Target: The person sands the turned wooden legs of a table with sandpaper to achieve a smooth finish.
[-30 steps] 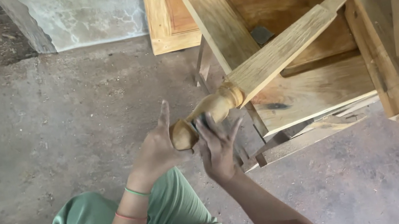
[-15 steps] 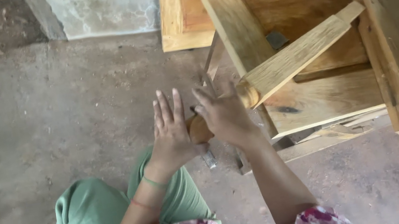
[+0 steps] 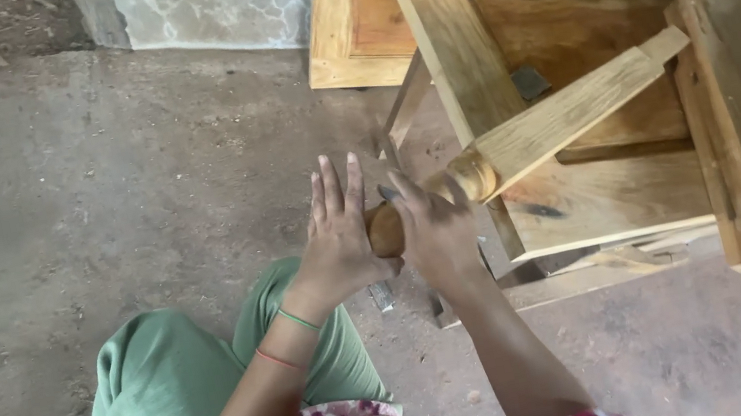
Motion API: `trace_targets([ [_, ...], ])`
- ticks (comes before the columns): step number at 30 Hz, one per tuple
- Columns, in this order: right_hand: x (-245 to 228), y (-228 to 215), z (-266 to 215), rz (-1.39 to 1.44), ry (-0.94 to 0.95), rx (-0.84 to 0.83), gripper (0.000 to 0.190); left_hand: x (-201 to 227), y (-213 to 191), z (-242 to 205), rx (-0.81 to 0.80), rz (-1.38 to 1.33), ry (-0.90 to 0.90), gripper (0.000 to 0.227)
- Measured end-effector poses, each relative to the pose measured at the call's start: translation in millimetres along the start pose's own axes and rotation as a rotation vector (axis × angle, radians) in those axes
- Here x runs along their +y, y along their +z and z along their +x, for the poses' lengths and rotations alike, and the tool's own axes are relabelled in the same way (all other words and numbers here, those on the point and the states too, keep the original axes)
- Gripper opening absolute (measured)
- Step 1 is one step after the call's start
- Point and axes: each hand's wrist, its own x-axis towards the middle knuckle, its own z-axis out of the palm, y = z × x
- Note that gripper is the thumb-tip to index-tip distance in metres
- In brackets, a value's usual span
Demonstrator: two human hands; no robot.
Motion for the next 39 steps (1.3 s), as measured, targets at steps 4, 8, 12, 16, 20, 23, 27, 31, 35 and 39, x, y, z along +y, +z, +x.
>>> trace_targets([
  [4,9,0,6,-0.008,0.044,0.027,0.047,2,1,-1,-0.006,-0.008,-0.04,0.148],
  [8,40,33,31,0.09,0.092,-0.191,0.047,-2,2,4,-0.022,0.007,-0.034,0.149],
  [12,45,58,31,0.038,0.068,-0.302,0.045,-1,-4,4,-0.021,-0.021,-0.021,0.148],
  [16,11,33,-8,-0.066,0.147,-0.127,0.043,-3,-6,2,-0.024,-0.004,0.026,0.148],
  [20,-13,10,-24,-0.009,0.111,0.14,0.039,3,-15,-4,-0.018,-0.052,-0.023,0.147],
  [23,8,19,-7,-0.028,0.052,0.137,0.034,-12,-5,2,0.027,-0.084,0.075,0.147],
  [27,21,38,34,0.035,0.152,-0.235,0.032,-16,-5,-3,-0.002,-0.139,0.058,0.149],
  [31,-1,17,25,0.058,0.177,-0.193,0.033,-14,-11,1,-0.007,-0.069,0.052,0.151],
  [35,-15,-2,-9,0.099,0.17,-0.06,0.033,-8,-11,-5,-0.029,-0.096,0.021,0.149],
  [39,6,-3,17,-0.041,0.212,-0.199,0.034,-20,-3,-1,0.02,-0.109,0.115,0.149],
])
